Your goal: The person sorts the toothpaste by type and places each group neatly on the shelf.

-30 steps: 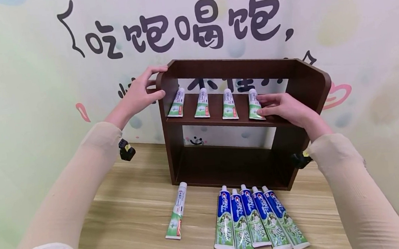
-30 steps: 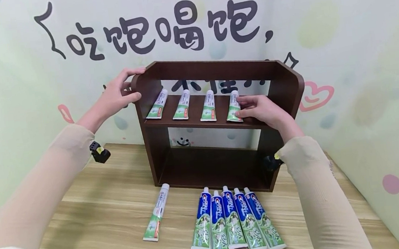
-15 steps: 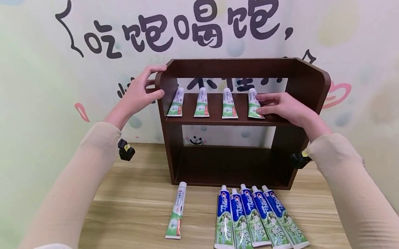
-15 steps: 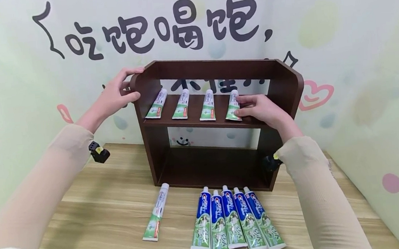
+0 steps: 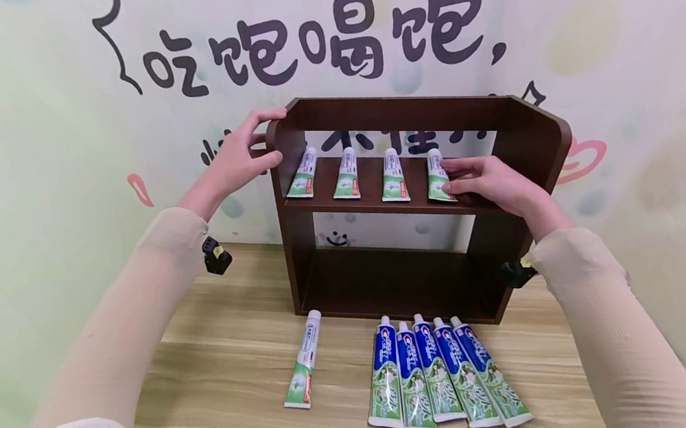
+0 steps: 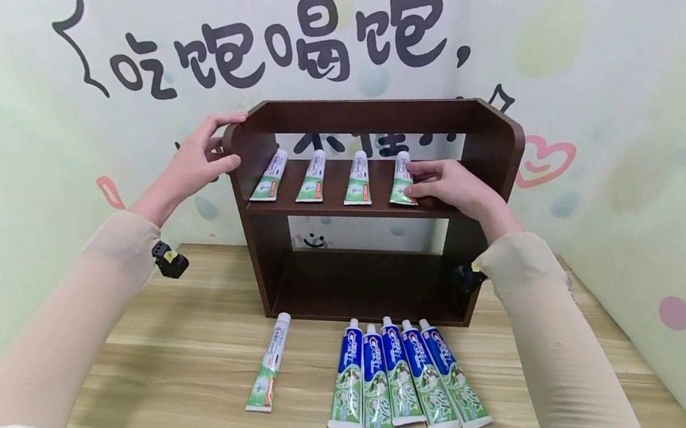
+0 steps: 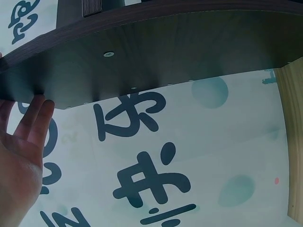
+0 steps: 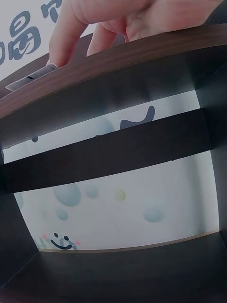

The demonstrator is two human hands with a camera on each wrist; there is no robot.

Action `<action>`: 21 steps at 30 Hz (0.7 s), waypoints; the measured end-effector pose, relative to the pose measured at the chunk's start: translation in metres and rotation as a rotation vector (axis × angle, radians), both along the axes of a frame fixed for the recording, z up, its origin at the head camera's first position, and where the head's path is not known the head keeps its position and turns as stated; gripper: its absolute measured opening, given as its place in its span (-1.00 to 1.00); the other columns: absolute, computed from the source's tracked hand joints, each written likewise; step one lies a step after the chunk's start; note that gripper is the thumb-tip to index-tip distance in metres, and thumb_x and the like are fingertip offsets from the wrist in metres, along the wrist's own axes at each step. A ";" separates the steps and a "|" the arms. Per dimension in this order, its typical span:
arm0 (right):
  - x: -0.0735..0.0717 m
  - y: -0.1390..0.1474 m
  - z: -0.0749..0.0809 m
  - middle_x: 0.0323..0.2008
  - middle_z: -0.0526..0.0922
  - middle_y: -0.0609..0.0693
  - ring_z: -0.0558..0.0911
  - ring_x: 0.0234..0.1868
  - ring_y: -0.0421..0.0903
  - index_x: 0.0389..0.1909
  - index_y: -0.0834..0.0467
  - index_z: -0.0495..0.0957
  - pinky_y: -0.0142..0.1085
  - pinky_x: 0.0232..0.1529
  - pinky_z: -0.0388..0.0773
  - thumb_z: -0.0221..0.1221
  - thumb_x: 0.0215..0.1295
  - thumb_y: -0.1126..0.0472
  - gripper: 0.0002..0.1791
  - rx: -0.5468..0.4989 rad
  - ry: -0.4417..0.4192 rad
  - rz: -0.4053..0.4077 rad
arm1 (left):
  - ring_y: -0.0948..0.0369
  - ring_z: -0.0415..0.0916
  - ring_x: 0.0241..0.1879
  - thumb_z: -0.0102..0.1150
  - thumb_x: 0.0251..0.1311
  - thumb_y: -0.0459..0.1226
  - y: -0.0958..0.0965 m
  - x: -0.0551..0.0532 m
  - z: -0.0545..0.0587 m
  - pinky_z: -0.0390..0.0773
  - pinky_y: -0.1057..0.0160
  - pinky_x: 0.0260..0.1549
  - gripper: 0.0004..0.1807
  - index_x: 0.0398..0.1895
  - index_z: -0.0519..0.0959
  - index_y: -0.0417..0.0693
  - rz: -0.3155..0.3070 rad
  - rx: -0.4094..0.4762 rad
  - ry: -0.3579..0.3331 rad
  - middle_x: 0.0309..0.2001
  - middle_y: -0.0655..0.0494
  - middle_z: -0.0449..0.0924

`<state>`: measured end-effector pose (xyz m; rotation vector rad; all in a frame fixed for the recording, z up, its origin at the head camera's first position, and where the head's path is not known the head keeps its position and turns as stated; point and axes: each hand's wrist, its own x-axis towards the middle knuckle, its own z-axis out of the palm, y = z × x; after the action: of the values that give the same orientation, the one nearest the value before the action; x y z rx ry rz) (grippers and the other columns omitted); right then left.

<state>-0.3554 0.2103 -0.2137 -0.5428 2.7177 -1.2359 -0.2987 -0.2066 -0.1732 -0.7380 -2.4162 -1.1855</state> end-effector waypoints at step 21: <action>0.002 -0.001 0.000 0.46 0.27 0.19 0.35 0.30 0.06 0.50 -0.01 0.21 -0.41 0.04 0.39 0.20 0.35 -0.03 -0.26 -0.009 0.005 0.002 | -0.17 0.33 0.38 0.04 0.28 -0.35 0.000 0.000 0.000 0.44 -0.12 0.30 -0.37 0.43 0.21 -0.11 0.000 -0.004 0.003 0.52 0.03 0.17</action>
<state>-0.3535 0.2089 -0.2137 -0.5503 2.7161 -1.2486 -0.2985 -0.2067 -0.1734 -0.7407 -2.4170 -1.1795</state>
